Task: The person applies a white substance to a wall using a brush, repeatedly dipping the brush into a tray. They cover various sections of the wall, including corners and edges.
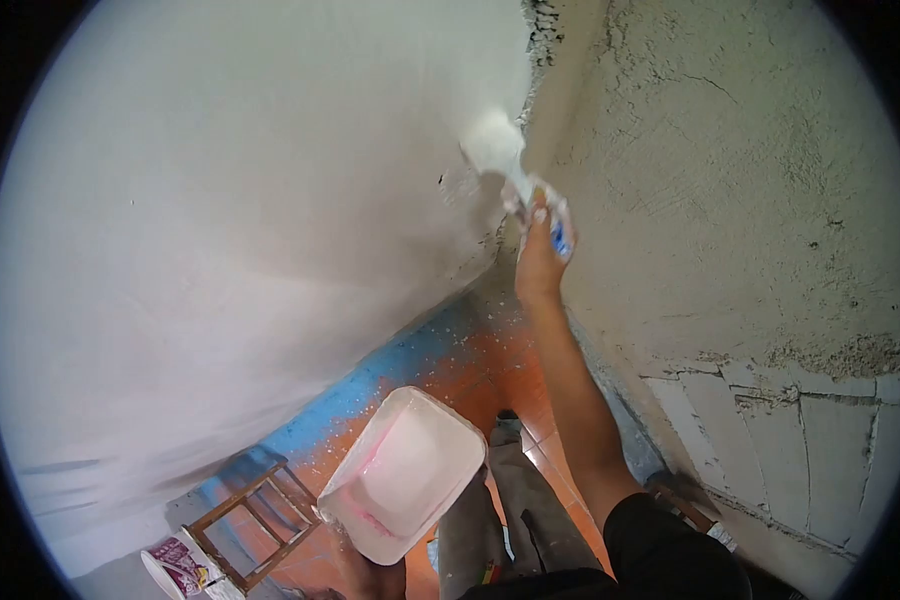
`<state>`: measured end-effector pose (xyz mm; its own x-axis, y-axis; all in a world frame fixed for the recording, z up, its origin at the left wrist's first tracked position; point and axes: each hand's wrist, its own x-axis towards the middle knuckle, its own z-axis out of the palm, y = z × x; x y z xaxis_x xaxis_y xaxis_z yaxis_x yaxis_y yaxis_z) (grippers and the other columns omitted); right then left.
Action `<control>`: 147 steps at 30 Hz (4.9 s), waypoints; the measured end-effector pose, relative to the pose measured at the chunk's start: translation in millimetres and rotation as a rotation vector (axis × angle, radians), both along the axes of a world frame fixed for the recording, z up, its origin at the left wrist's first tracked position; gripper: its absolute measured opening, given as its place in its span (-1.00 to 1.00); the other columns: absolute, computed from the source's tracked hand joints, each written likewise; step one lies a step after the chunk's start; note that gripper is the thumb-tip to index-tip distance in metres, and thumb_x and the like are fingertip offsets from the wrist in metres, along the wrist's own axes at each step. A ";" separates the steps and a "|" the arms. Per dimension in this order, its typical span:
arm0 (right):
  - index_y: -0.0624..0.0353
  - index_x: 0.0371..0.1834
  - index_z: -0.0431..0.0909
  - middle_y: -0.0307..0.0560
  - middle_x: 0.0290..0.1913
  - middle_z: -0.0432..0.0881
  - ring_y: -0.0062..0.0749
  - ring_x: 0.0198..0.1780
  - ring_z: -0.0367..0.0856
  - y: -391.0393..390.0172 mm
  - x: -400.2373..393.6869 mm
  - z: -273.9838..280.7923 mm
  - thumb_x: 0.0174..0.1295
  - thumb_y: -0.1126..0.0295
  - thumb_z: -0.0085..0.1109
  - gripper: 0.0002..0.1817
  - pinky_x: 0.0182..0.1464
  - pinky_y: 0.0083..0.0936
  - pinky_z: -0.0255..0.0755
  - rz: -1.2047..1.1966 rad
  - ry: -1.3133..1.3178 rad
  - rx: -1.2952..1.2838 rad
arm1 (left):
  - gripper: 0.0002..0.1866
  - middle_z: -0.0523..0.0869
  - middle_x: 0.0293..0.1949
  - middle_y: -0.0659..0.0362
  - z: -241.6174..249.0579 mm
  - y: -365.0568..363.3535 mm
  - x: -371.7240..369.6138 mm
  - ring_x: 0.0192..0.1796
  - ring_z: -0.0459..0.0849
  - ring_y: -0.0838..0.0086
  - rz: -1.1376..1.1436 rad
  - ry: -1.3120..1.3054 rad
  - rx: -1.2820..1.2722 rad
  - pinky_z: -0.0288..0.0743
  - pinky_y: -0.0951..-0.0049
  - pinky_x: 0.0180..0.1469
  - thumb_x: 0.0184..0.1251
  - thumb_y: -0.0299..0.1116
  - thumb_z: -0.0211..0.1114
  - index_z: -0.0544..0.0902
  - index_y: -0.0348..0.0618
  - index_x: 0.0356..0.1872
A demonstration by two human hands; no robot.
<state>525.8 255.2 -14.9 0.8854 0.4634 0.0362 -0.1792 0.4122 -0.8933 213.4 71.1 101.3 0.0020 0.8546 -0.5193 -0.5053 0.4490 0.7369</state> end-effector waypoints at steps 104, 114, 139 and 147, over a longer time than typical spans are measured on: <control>0.28 -0.33 0.55 -0.19 -0.57 0.58 -0.71 -0.51 0.52 -270.4 -184.8 280.3 0.19 0.49 0.27 -0.90 -0.48 -0.59 0.37 0.530 -0.699 -0.362 | -0.45 0.45 0.31 0.15 122.0 -68.3 -95.9 0.35 0.41 0.38 -0.129 -0.078 0.138 0.31 0.27 0.37 0.56 0.04 -0.02 0.34 -0.11 0.37; 0.28 -0.38 0.51 -0.25 -0.49 0.61 -0.76 -0.43 0.50 -253.4 -203.6 283.4 0.21 0.55 0.23 -0.91 -0.41 -0.63 0.37 0.633 -0.932 -0.367 | -0.43 0.40 0.34 0.15 129.9 -79.4 -98.8 0.38 0.36 0.36 -0.125 -0.030 0.141 0.27 0.25 0.39 0.58 0.05 -0.08 0.25 -0.07 0.42; 0.25 -0.38 0.47 -0.26 -0.50 0.52 -0.72 -0.53 0.41 -210.1 -91.3 268.4 0.36 0.48 0.17 -0.85 -0.50 -0.67 0.27 0.356 -0.434 -0.207 | -0.49 0.36 0.33 0.12 134.5 -72.5 -10.3 0.36 0.34 0.39 0.009 0.006 0.123 0.25 0.31 0.38 0.62 -0.13 -0.07 0.16 -0.07 0.46; 0.23 -0.40 0.45 -0.31 -0.49 0.49 -0.75 -0.47 0.42 -200.8 -70.6 263.5 0.34 0.53 0.16 -0.86 -0.46 -0.68 0.29 0.417 -0.497 -0.129 | -0.48 0.34 0.36 0.13 132.1 -63.6 14.9 0.40 0.29 0.38 0.014 0.039 0.105 0.20 0.33 0.41 0.61 -0.16 -0.05 0.14 -0.08 0.47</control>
